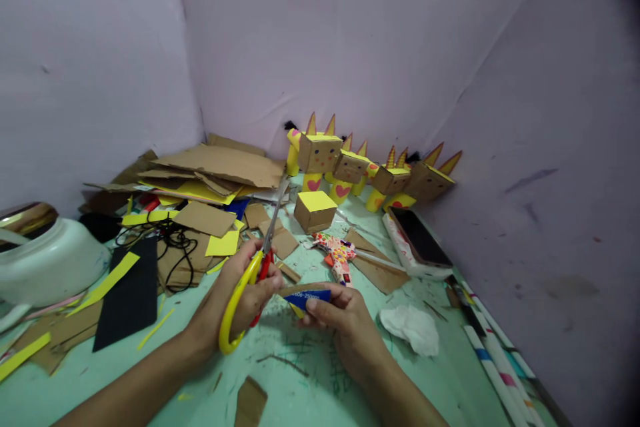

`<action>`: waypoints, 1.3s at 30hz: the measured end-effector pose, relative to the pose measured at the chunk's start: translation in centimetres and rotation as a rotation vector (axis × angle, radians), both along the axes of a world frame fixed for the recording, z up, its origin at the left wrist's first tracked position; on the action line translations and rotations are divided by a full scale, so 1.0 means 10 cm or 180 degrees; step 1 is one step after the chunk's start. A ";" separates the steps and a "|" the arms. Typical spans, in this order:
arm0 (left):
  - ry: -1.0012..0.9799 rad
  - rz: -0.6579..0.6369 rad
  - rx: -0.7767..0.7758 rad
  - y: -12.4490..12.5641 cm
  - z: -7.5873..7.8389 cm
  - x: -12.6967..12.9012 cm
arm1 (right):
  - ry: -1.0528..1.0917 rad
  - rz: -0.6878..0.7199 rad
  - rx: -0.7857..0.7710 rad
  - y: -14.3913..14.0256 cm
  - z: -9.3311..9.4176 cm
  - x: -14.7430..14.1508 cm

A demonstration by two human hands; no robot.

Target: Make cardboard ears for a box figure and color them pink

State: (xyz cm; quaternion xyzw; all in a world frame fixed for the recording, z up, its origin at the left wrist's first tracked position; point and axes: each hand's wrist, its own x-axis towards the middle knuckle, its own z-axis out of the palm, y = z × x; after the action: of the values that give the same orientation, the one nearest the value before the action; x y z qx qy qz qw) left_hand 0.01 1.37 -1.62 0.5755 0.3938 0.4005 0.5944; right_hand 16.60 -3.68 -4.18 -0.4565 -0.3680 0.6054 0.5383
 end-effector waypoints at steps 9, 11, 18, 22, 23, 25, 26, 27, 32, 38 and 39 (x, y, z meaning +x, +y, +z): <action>0.0384 -0.0042 0.0436 -0.02 -0.04 0.01 | 0.0181 -0.0156 -0.0086 0.01 0.01 -0.02; 0.0346 0.0052 0.0496 0.00 -0.07 0.01 | 0.0328 -0.0332 -0.0168 0.03 0.03 0.00; 0.0375 0.0207 0.0423 0.22 -0.07 -0.13 | -0.0422 -0.0874 -0.0814 0.11 0.11 0.22; 0.0389 -0.0007 0.0328 0.23 -0.04 -0.17 | -0.1507 -0.0344 -0.0543 0.07 0.10 0.23; 0.0374 -0.0074 0.0326 0.22 -0.04 -0.16 | -0.1643 -0.0280 -0.0413 0.06 0.11 0.21; 0.0323 -0.0188 0.0321 0.18 -0.03 -0.15 | -0.1793 -0.0158 -0.0194 0.04 0.13 0.18; 0.0297 -0.0225 0.0310 0.16 -0.03 -0.14 | -0.1833 -0.0106 -0.0112 0.03 0.14 0.17; 0.0271 -0.0246 0.0295 0.15 -0.03 -0.12 | -0.1876 -0.0074 -0.0044 0.02 0.14 0.15; 0.0185 -0.0152 0.0264 0.09 0.00 -0.07 | -0.2040 0.0013 0.0020 0.00 0.16 0.13; 0.0045 0.0277 0.0193 -0.02 0.07 -0.01 | -0.1343 -0.0183 -0.0083 -0.03 0.25 0.13; 0.0017 0.0301 0.0190 -0.03 0.07 0.00 | -0.1088 -0.0078 -0.0076 -0.04 0.26 0.12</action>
State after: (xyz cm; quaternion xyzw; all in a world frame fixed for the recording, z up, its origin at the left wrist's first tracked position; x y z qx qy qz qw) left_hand 0.00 1.10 -0.97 0.5749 0.4100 0.4380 0.5564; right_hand 17.76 -4.07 -1.59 -0.5636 -0.4414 0.5166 0.4698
